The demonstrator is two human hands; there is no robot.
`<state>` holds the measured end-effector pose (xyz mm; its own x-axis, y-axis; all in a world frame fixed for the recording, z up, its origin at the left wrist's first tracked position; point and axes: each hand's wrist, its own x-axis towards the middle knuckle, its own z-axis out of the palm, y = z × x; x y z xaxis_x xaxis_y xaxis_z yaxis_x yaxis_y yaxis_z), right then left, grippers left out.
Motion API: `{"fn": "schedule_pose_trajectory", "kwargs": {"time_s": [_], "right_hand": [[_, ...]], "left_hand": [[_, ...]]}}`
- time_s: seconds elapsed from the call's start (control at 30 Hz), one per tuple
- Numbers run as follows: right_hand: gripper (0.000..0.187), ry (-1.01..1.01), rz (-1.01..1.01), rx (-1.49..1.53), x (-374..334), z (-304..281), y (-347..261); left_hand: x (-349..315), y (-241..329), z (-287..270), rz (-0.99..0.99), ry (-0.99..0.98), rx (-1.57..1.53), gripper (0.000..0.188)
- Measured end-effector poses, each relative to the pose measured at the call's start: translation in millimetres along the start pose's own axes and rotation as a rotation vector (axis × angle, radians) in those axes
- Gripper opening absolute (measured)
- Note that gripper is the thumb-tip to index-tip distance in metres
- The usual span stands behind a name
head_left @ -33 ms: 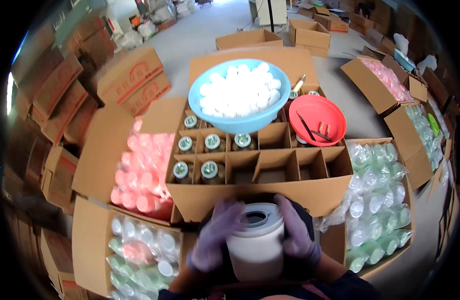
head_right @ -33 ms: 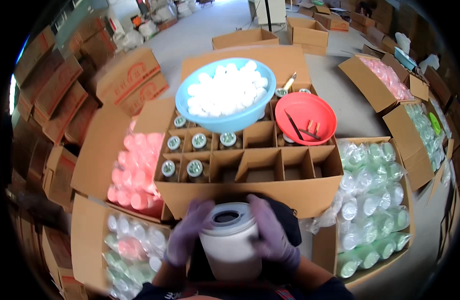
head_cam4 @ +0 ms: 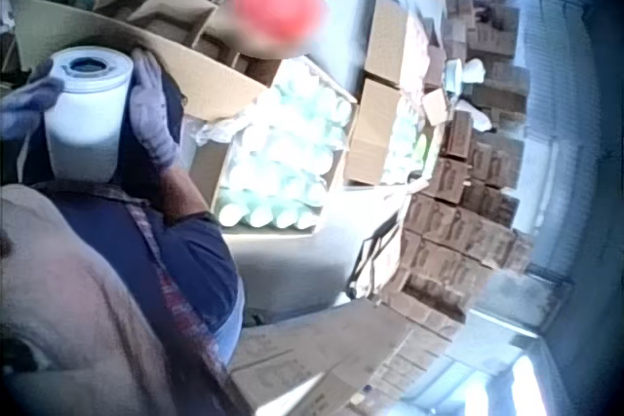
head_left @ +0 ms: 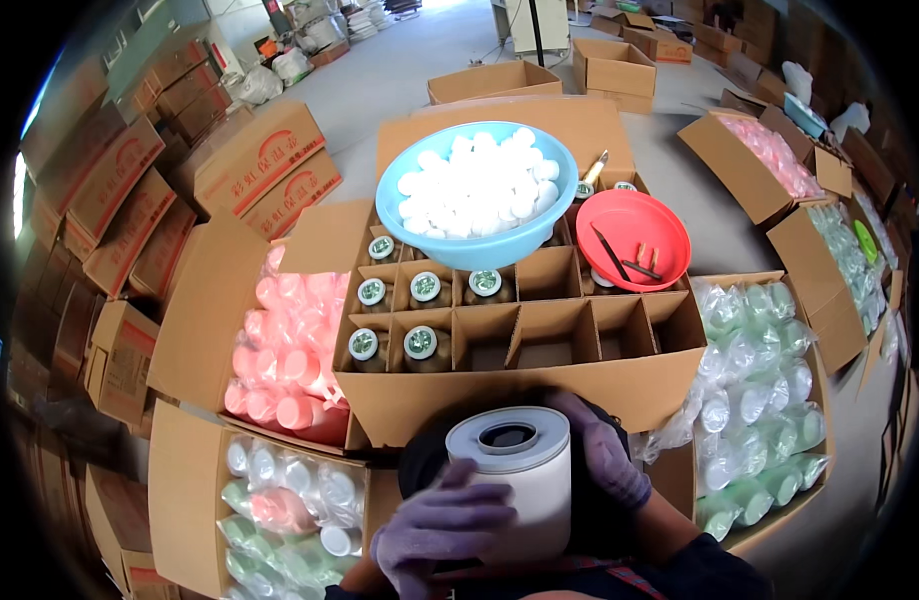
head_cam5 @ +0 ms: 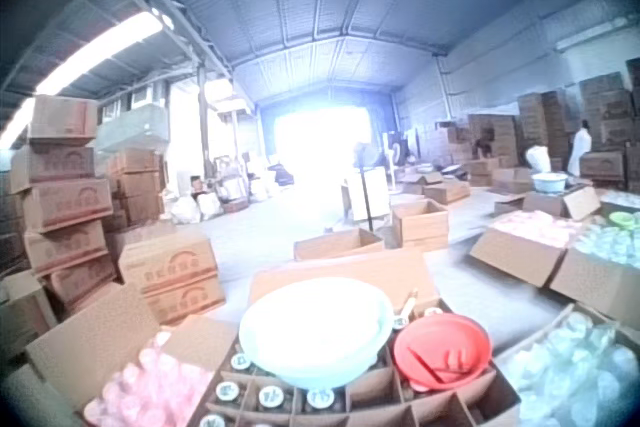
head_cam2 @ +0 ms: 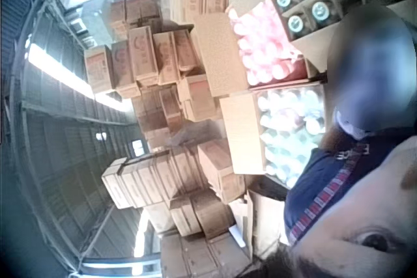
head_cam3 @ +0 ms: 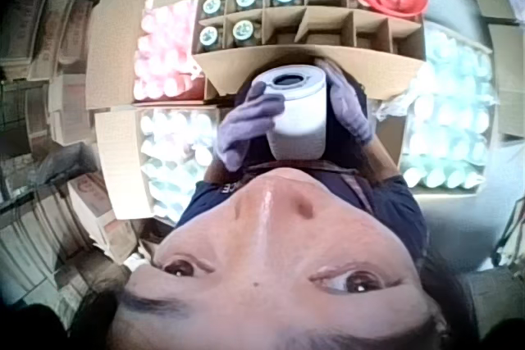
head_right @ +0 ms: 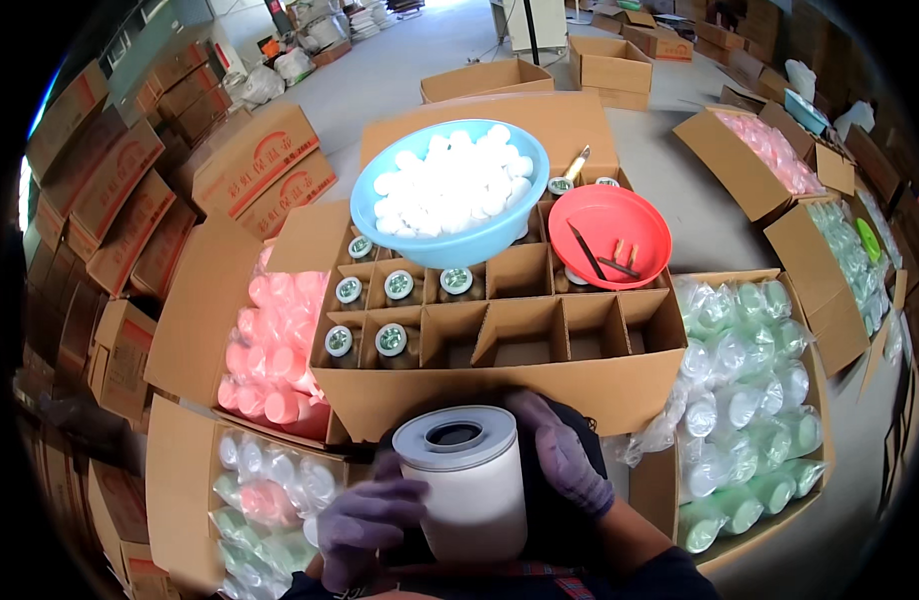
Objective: The person assembles thermos flasks by inserting inner liners into outer bodies, adding seals, and screwing on lids. They then wrap each completed unit in a plastic bag and place it into a cardboard box. The process is repeated for multiple units of different colors.
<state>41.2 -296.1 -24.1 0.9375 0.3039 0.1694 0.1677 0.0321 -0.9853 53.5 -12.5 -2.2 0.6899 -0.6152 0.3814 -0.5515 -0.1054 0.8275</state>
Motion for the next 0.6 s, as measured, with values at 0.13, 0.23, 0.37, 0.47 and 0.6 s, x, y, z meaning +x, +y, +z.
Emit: {"fn": "schedule_pose_trajectory", "kwargs": {"time_s": [0.13,0.23,0.37,0.47,0.6], "right_hand": [[0.063,-0.013,-0.287,-0.283,21.7,6.1,-4.1],[0.053,-0.034,0.027,0.068,97.5,1.1,-4.1],[0.056,0.355,-0.647,-0.798,127.0,8.2,-31.8],[0.071,-0.105,-0.580,-0.757,118.2,15.8,-31.0],[0.063,-0.062,0.111,-0.434,120.7,8.7,-31.1]], "left_hand": [[44.3,2.8,2.5,-0.050,0.128,-0.296,0.084],[48.1,-23.0,-15.1,-0.428,-0.016,-0.389,0.063],[75.4,-17.2,-13.2,-0.427,0.584,-1.028,0.048],[74.0,-17.3,5.0,-0.318,0.624,-0.764,0.055],[66.3,-38.2,1.7,-0.377,0.598,-0.396,0.068]]}}
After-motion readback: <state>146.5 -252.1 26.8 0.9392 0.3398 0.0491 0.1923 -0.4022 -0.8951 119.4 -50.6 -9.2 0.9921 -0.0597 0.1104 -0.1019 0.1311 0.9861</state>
